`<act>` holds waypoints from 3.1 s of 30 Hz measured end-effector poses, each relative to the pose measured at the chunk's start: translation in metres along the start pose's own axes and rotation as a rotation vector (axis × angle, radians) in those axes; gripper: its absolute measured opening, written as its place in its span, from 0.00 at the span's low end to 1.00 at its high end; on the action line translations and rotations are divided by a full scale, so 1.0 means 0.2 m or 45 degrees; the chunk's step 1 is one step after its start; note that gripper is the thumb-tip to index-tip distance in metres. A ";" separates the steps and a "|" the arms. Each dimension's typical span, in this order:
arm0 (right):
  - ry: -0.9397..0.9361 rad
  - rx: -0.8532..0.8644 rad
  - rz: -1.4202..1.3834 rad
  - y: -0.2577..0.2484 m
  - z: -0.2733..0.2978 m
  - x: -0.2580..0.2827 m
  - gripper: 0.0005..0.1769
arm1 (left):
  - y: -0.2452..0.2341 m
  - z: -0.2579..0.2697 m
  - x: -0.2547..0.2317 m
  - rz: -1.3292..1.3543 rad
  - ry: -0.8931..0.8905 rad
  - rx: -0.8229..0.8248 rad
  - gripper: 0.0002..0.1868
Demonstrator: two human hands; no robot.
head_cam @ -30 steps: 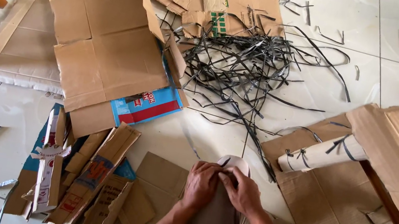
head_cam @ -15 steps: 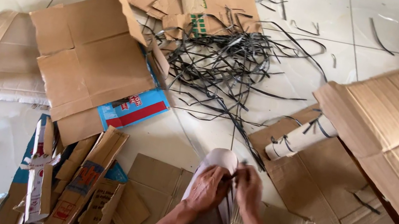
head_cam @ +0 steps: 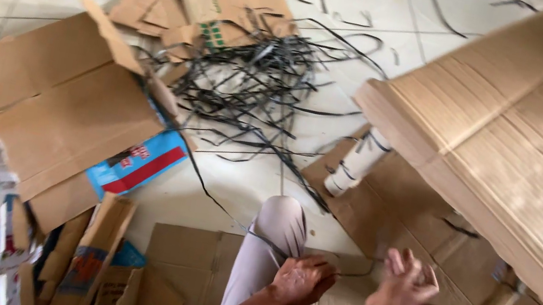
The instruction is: Wrapping a wooden chair seat with cardboard and securing it with plastic straps
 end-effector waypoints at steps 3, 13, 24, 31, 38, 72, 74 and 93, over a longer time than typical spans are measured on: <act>-0.604 0.694 0.245 0.21 0.30 0.19 0.21 | 0.05 -0.05 -0.03 0.177 0.001 -0.037 0.09; -0.442 0.619 1.487 0.09 0.30 0.25 0.20 | 0.03 -0.22 -0.17 0.100 0.287 0.051 0.07; -0.104 0.601 -0.562 -0.25 0.13 0.85 0.11 | -0.40 -0.54 -0.06 0.058 0.647 -0.065 0.09; -0.348 0.364 -1.082 -0.34 0.22 1.28 0.14 | -0.71 -0.82 0.09 -0.488 0.426 -0.360 0.07; -0.477 0.189 -1.119 -0.46 0.23 1.37 0.08 | -0.81 -0.97 0.38 0.002 -0.037 -0.386 0.08; -1.561 0.013 1.664 0.18 0.20 2.10 0.06 | -0.94 -1.76 -0.63 0.091 0.780 -0.062 0.06; -1.607 0.160 1.724 0.31 0.22 2.03 0.04 | -0.85 -1.75 -0.69 0.136 0.719 0.006 0.06; -1.048 0.302 2.027 0.20 0.00 2.21 0.08 | -0.59 -1.56 -1.20 0.152 1.000 0.085 0.09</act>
Point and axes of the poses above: each hand's wrist, its own z-axis away from the middle knuckle, its own y-axis out of the palm, x = y × z, the point moved 10 cm from there along -z, towards the middle knuckle, and after that the axes turned 7 degrees about -z, right-handed, at the moved point
